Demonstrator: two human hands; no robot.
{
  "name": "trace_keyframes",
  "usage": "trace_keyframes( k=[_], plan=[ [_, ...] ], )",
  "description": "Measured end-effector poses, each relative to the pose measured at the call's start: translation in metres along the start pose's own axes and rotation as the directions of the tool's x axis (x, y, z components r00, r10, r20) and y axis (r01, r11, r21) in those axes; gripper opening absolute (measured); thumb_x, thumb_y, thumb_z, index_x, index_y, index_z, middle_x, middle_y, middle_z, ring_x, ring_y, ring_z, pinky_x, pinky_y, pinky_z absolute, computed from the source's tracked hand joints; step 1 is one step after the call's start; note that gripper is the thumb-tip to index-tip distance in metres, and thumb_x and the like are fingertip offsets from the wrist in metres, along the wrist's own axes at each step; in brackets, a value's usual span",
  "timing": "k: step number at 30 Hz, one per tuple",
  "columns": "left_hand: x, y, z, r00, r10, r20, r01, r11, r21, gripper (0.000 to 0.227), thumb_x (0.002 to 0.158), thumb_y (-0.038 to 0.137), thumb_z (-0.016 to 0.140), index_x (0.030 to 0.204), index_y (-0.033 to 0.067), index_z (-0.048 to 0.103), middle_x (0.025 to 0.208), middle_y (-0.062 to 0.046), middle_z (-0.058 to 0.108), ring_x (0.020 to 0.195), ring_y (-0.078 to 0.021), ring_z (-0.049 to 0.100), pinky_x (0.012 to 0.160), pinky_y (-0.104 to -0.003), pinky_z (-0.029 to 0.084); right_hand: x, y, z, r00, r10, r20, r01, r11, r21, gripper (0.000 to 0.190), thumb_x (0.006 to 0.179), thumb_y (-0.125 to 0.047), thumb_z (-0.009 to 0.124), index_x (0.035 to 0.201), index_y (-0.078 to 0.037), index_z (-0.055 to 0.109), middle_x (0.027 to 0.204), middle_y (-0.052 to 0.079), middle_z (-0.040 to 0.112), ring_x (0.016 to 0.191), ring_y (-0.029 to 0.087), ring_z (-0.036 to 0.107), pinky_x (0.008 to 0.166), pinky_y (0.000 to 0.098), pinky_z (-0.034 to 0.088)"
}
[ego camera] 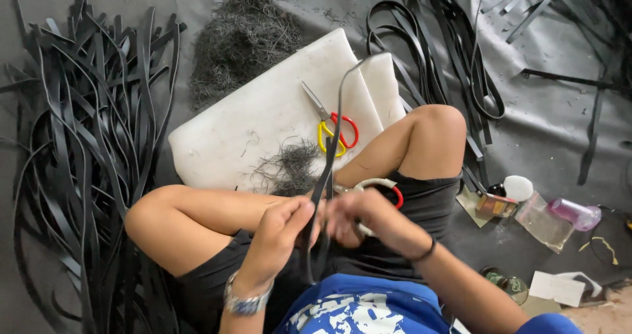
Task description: Trimming the edges of a long black leather or rubber strip using scissors while sitting on a foam pad.
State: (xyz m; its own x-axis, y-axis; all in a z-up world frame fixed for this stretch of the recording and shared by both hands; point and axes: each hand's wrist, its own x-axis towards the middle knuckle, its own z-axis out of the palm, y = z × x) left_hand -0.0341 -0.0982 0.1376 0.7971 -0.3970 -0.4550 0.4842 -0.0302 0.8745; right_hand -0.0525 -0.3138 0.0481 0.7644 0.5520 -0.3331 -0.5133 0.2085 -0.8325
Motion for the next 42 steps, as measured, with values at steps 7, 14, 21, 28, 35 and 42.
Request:
trace_keyframes(
  k=[7,14,21,28,35,42],
  plan=[
    [-0.063,-0.039,-0.027,0.953,-0.169,0.253,0.187,0.981,-0.048,0.042,0.100,0.034,0.052,0.073,0.0028,0.059,0.059,-0.011,0.064,0.057,-0.0168,0.057,0.065,-0.029,0.045,0.073,-0.002,-0.033,0.945,0.024,-0.326,0.232,0.653,0.720,0.048,0.109,-0.036,0.043,0.133,0.001,0.060,0.121,0.018,0.072,0.090,0.030,0.071,0.083,0.0387,0.056],
    [-0.078,-0.073,-0.048,0.977,-0.060,0.203,-0.022,0.924,0.381,0.042,0.098,0.042,0.052,0.100,0.0082,0.077,0.103,0.000,0.080,0.097,-0.0092,0.070,0.088,-0.026,0.050,0.071,-0.030,0.005,0.766,-0.018,-0.642,0.271,0.915,0.299,0.027,0.099,-0.027,0.058,0.102,-0.001,0.063,0.059,0.010,0.062,0.039,0.013,0.045,0.034,0.0248,0.032],
    [-0.010,-0.017,-0.019,0.891,0.323,-0.320,-0.170,0.889,0.426,0.037,0.099,0.035,0.057,0.116,0.0056,0.074,0.102,-0.011,0.079,0.098,-0.0219,0.075,0.086,-0.034,0.058,0.027,0.002,0.044,0.849,-0.195,-0.492,0.127,0.978,-0.168,0.019,0.099,-0.014,0.063,0.102,0.002,0.071,0.052,0.014,0.063,0.039,0.016,0.054,0.037,0.0244,0.041],
    [0.013,-0.033,-0.005,0.910,0.223,-0.350,-0.181,0.972,0.150,0.021,0.097,0.025,0.068,0.085,0.0098,0.076,0.062,-0.003,0.072,0.063,-0.0079,0.066,0.065,-0.024,0.058,0.000,-0.007,0.059,0.942,-0.241,-0.233,0.206,0.964,-0.167,0.028,0.099,-0.008,0.055,0.118,0.007,0.070,0.046,0.013,0.062,0.037,0.013,0.051,0.037,0.0230,0.043],
    [0.017,-0.066,0.004,0.936,-0.016,-0.352,-0.106,0.940,-0.324,0.017,0.094,0.016,0.068,0.087,0.0001,0.070,0.064,-0.006,0.061,0.064,-0.0121,0.068,0.066,-0.031,0.065,0.001,0.002,0.057,0.947,-0.305,-0.100,0.309,0.951,0.023,0.026,0.100,-0.006,0.053,0.112,0.013,0.066,0.052,0.022,0.064,0.036,0.025,0.064,0.037,0.0335,0.054],
    [-0.002,-0.051,0.004,0.889,0.143,-0.435,-0.203,0.975,-0.095,0.019,0.093,0.016,0.069,0.082,0.0010,0.071,0.063,-0.010,0.064,0.065,-0.0171,0.071,0.062,-0.031,0.062,-0.001,0.000,0.053,0.934,-0.349,-0.074,0.349,0.937,-0.019,0.022,0.101,-0.010,0.058,0.104,0.008,0.071,0.066,0.017,0.070,0.049,0.018,0.066,0.047,0.0283,0.054]
  ],
)
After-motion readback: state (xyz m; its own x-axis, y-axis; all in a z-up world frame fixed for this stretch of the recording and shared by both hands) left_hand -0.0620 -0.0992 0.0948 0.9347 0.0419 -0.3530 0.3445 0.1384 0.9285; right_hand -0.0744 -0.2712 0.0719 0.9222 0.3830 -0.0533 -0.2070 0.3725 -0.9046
